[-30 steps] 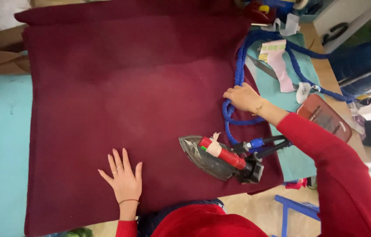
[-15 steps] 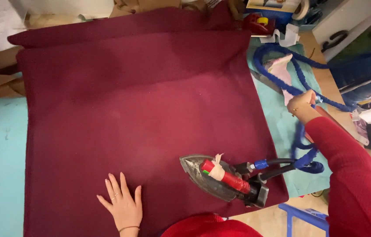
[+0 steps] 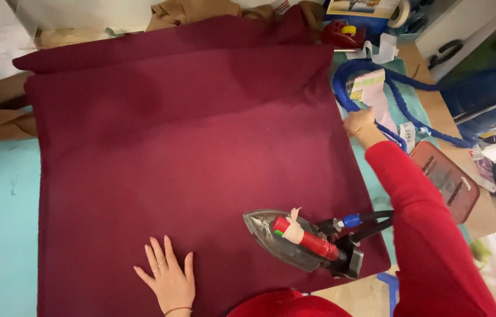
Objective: Ironing a large piece of maroon fabric on a work table using a steam iron to remove wrinkles.
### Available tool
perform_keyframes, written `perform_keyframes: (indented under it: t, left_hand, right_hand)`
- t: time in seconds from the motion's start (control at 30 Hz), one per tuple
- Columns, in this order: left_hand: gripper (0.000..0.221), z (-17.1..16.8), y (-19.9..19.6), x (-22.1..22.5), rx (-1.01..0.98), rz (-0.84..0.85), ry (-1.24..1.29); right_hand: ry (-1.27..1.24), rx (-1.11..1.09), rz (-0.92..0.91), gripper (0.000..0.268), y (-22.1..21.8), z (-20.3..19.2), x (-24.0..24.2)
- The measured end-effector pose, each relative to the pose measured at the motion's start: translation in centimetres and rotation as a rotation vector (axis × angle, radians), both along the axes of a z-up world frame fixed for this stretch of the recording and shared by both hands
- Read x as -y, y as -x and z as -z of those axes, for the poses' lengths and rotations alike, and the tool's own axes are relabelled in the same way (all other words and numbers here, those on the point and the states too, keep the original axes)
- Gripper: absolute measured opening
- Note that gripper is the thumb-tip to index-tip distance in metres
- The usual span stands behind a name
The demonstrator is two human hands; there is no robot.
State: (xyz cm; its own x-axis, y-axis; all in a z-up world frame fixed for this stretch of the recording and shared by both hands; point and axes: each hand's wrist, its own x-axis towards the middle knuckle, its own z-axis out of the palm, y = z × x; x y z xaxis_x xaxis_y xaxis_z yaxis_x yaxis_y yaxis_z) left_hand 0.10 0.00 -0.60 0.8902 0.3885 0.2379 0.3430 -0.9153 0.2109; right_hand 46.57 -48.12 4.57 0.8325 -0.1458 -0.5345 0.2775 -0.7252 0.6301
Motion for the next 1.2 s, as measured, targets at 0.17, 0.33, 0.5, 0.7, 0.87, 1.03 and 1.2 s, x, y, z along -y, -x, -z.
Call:
perform_keyframes:
  t: [0.17,0.33,0.5,0.7,0.87,1.03,1.2]
  left_hand:
    - [0.074,-0.6,0.0,0.3,0.028,0.013,-0.026]
    - [0.074,-0.5,-0.1,0.1,-0.003,0.021,-0.051]
    - [0.078,-0.4,-0.9,1.6,0.015,0.112,-0.026]
    - [0.076,0.1,-2.8,4.8,-0.096,0.298,0.044]
    - [0.075,0.1,-2.5,5.3,-0.103,0.371,0.022]
    - [0.076,-0.5,-2.6,5.5,-0.078,0.371,-0.021]
    - [0.078,-0.8,-2.7,5.7,-0.049,0.370,-0.088]
  right_hand:
    - [-0.452,-0.082,-0.023,0.053,7.5,-4.7,-2.4]
    - [-0.996,-0.328,-0.097,0.055,26.4,-15.9,-12.4]
    - [-1.262,0.126,0.056,0.073,36.2,-10.2,-17.4]
    - [-0.953,0.581,-0.260,0.073,39.2,-4.5,-15.9]
    - [-0.982,0.515,-0.331,0.066,42.2,-7.4,-13.8]
    - [-0.921,0.688,-0.459,0.054,41.0,-6.6,-12.2]
    - [-0.863,0.826,-0.661,0.051,33.3,-4.9,-11.0]
